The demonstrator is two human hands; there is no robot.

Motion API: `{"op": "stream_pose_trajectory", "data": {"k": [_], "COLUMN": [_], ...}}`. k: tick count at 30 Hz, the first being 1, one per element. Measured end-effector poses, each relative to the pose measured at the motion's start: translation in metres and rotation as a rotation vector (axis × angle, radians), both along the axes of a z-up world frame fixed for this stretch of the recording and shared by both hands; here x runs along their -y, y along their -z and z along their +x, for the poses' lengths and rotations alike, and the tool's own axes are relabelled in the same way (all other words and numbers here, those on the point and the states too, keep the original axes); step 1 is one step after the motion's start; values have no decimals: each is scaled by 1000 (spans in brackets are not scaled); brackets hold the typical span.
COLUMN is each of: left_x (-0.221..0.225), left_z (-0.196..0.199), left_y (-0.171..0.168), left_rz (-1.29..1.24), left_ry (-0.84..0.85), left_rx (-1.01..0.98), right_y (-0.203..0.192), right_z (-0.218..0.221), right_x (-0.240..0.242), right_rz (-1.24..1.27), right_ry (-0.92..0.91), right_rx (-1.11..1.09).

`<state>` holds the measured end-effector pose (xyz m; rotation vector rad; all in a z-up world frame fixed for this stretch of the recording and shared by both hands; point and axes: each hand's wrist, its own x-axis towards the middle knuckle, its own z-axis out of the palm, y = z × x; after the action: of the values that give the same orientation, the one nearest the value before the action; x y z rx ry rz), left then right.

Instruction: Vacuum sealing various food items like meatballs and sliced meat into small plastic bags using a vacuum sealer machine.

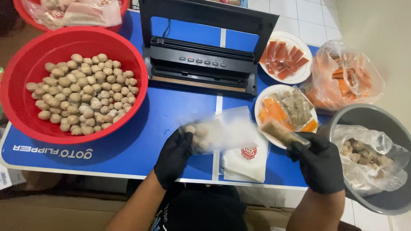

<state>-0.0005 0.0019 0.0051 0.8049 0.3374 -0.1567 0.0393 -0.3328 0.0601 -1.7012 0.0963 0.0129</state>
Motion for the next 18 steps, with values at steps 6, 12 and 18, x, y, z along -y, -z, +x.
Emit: {"op": "stream_pose_trajectory", "data": {"k": [6, 12, 18], "left_x": [-5, 1, 2], "left_z": [-6, -16, -20], "left_y": [-13, -3, 16], "left_rz": [170, 176, 122], "left_ry": [108, 269, 236], "left_rx": [33, 118, 50], "right_y": [-41, -26, -3], "right_z": [-7, -7, -2], "right_x": [-32, -66, -64], "right_rz": [-383, -366, -240], "right_ry": [-265, -180, -339], "right_rx": [-121, -187, -176]}}
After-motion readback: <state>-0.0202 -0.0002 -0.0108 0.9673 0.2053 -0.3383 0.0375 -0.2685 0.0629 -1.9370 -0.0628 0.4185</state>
